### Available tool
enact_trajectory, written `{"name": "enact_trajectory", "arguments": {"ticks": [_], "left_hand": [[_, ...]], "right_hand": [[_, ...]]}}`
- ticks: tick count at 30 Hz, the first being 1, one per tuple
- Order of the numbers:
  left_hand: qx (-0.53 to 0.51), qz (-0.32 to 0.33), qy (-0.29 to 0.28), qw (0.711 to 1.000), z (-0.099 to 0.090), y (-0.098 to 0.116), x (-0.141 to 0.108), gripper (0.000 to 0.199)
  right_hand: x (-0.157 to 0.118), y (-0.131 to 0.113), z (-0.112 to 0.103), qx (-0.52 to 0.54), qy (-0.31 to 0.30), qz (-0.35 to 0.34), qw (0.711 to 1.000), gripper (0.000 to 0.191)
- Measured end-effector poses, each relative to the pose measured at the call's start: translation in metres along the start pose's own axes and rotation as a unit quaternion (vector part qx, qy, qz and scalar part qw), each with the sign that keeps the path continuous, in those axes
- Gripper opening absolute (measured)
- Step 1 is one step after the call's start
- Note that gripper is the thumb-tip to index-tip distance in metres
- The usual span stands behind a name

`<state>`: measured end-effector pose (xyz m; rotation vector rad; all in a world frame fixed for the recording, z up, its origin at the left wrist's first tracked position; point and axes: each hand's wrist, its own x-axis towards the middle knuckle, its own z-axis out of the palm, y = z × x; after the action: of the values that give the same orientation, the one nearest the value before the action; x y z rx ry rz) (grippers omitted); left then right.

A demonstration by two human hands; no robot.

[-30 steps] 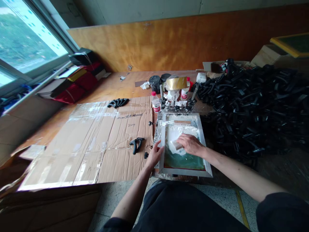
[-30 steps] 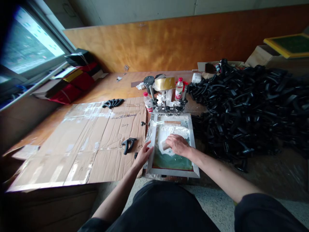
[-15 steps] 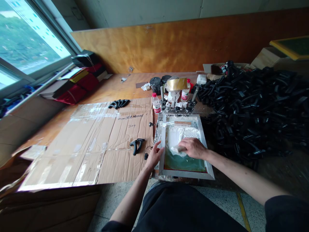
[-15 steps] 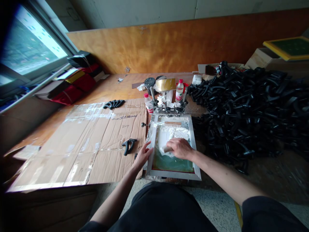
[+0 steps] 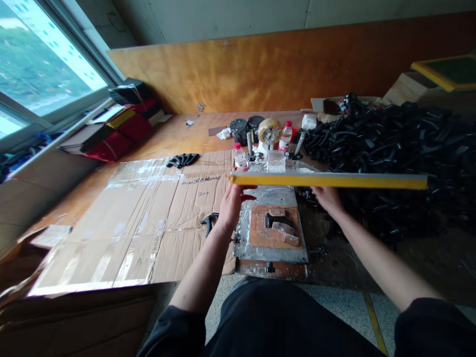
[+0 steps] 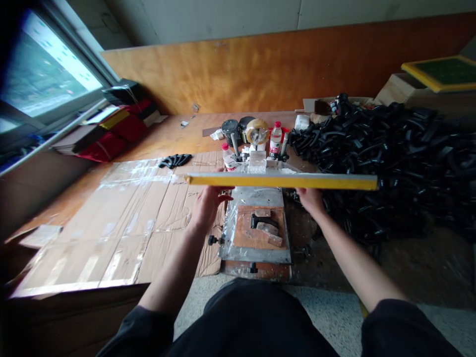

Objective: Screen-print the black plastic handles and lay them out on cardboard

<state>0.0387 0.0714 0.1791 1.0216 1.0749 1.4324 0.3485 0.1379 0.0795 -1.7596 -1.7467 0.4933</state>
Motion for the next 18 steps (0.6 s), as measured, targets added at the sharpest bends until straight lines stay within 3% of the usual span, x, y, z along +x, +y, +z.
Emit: {"name": "enact_trajectory", "arguments": {"ticks": [3, 5, 6, 8, 9, 12, 14, 15, 17, 18], "left_hand": [[-0.027, 0.001, 0.043, 0.999, 0.009, -0.009, 0.002, 0.055], [-0.032, -0.081, 0.052, 0.995, 0.013, -0.031, -0.018, 0.058], [-0.029, -0.157, 0.031, 0.987, 0.015, -0.045, -0.033, 0.060], [-0.029, -0.331, -0.041, 0.942, 0.019, -0.075, -0.066, 0.063], [-0.047, -0.380, -0.060, 0.922, 0.021, -0.089, -0.082, 0.063], [-0.098, -0.414, -0.025, 0.905, 0.017, -0.117, -0.109, 0.056], [-0.076, -0.388, 0.029, 0.918, -0.005, -0.125, -0.109, 0.051], [-0.043, -0.373, 0.057, 0.925, -0.024, -0.126, -0.104, 0.050], [0.054, -0.336, 0.116, 0.933, -0.075, -0.127, -0.091, 0.052], [0.114, -0.333, 0.152, 0.924, -0.104, -0.127, -0.085, 0.052]], "right_hand": [[-0.048, -0.012, 0.048, -0.067, -0.136, -0.111, 0.982, 0.025], [-0.072, -0.029, 0.070, -0.147, -0.184, -0.144, 0.961, 0.020], [-0.082, -0.039, 0.076, -0.176, -0.189, -0.134, 0.957, 0.016], [-0.101, -0.059, 0.084, -0.195, -0.183, -0.111, 0.957, 0.012], [-0.110, -0.068, 0.086, -0.184, -0.176, -0.119, 0.960, 0.012], [-0.128, -0.086, 0.088, -0.114, -0.170, -0.235, 0.950, 0.012], [-0.120, -0.077, 0.084, -0.098, -0.182, -0.291, 0.934, 0.016], [-0.108, -0.065, 0.079, -0.122, -0.185, -0.284, 0.933, 0.019], [-0.077, -0.030, 0.063, -0.211, -0.179, -0.208, 0.938, 0.024], [-0.060, -0.009, 0.053, -0.275, -0.179, -0.145, 0.934, 0.023]]}}
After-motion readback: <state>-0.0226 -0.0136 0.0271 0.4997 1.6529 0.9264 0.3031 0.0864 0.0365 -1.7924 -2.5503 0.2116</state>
